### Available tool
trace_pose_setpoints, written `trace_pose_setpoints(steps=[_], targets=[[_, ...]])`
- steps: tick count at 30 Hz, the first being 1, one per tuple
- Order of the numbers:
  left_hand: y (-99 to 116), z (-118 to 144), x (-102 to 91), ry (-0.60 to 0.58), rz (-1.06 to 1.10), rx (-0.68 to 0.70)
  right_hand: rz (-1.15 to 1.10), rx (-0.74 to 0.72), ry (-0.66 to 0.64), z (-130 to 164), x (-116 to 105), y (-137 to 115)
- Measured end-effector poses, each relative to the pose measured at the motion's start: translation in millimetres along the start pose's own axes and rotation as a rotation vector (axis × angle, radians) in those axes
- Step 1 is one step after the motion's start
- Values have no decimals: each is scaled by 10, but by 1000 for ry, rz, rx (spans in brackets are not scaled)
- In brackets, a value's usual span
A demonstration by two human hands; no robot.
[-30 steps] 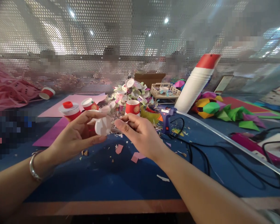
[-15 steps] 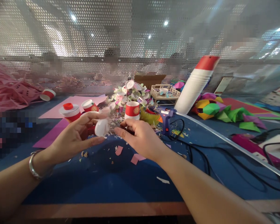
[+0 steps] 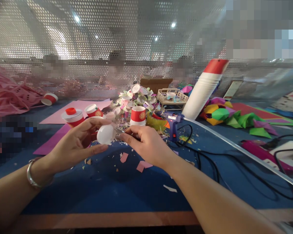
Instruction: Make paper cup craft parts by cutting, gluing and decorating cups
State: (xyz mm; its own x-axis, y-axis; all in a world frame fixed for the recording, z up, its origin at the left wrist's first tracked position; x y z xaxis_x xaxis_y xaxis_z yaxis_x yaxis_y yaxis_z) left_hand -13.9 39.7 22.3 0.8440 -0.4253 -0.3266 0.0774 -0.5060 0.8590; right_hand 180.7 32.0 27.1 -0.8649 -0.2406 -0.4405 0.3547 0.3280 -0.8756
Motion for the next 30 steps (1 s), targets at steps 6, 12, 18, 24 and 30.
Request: trace_pose_setpoints(steps=[6, 12, 18, 24, 30], targets=[[33, 17, 7, -2, -35, 26, -11, 10, -18, 13, 6, -6], [66, 9, 7, -18, -6, 7, -21, -7, -26, 18, -35, -28], [29, -3, -9, -9, -5, 16, 9, 10, -15, 20, -46, -29], [4, -2, -43, 54, -29, 78, 21, 58, -38, 24, -32, -13], [13, 7, -41, 77, -48, 106, 63, 64, -66, 16, 9, 22]])
Point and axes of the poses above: each hand's wrist, its own z-axis away from the middle knuckle, its own x-axis out of the palm, y = z × x, the point moved 5 cm from there along -z, towards the middle knuckle, and after that the axes turned 4 degrees about -z, right-handed, at the moved point
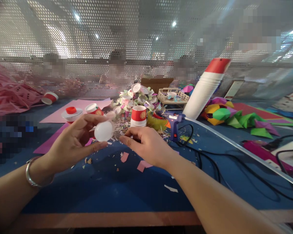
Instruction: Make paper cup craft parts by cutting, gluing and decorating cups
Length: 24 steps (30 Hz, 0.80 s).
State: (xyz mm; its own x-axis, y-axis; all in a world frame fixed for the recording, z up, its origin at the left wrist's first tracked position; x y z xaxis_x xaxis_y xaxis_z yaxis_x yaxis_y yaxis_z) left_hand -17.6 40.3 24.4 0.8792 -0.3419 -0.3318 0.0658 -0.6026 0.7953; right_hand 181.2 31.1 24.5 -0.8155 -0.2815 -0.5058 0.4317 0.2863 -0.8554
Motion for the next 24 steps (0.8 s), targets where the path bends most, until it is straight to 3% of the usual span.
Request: trace_pose_setpoints(steps=[14, 24], targets=[[52, 12, 28, -18, -60, 20, 46, -62, -30, 18, -13, -23], [-8, -45, 15, -50, 242, -97, 25, -34, -59, 12, -16, -16]])
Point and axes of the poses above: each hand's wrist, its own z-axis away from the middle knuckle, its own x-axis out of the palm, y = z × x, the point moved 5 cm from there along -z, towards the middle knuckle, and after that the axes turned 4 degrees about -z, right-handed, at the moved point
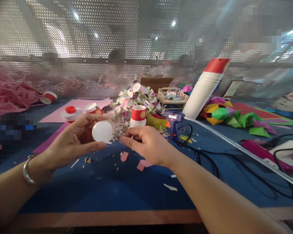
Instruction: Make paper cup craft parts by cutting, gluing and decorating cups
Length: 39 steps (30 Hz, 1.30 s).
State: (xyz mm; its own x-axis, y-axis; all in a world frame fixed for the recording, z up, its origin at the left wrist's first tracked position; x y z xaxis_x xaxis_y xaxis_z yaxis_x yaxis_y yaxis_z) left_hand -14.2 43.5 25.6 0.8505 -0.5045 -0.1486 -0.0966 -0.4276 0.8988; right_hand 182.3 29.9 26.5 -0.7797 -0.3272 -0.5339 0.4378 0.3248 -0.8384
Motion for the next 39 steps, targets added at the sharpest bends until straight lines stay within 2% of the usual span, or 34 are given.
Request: trace_pose_setpoints(steps=[5, 10, 22, 39], targets=[[-65, -25, -22, 5, 217, -93, 35, -2, -8, 9, -16, -5], [-109, -12, -15, 20, 167, -163, 62, -11, 14, 1, -8, 13], [-215, 61, 30, 268, 231, -384, 308, -77, 137, 30, 32, -70], [-158, 53, 53, 247, 182, -328, 349, -109, 139, 40, 47, -79]])
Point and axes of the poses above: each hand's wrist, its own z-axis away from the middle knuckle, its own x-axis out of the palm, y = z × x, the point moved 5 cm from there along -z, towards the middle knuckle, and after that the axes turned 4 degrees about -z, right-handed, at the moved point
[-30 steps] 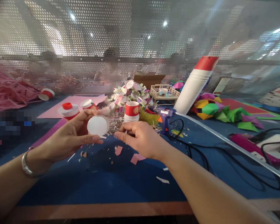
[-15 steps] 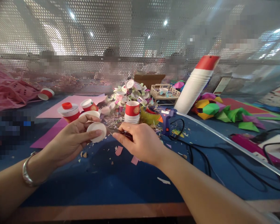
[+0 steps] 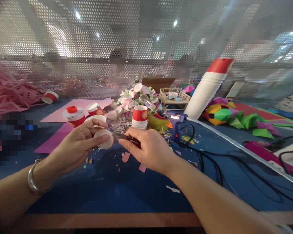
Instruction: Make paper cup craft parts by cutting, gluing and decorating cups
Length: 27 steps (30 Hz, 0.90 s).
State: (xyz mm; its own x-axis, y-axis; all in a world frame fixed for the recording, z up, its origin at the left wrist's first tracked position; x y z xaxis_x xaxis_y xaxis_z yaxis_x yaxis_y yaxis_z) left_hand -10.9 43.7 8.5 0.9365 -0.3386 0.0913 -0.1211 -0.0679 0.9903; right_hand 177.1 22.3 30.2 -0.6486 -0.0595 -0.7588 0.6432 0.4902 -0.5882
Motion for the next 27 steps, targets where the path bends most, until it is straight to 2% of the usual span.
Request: trace_pose_setpoints(steps=[9, 17, 27], targets=[[4, -3, 12, -25, -74, 21, -11, -15, -16, -1, 11, -27], [-21, 50, 97, -63, 54, -67, -58, -24, -37, 14, 17, -41], [9, 111, 158, -129, 92, -82, -56, -49, -35, 32, 11, -42]])
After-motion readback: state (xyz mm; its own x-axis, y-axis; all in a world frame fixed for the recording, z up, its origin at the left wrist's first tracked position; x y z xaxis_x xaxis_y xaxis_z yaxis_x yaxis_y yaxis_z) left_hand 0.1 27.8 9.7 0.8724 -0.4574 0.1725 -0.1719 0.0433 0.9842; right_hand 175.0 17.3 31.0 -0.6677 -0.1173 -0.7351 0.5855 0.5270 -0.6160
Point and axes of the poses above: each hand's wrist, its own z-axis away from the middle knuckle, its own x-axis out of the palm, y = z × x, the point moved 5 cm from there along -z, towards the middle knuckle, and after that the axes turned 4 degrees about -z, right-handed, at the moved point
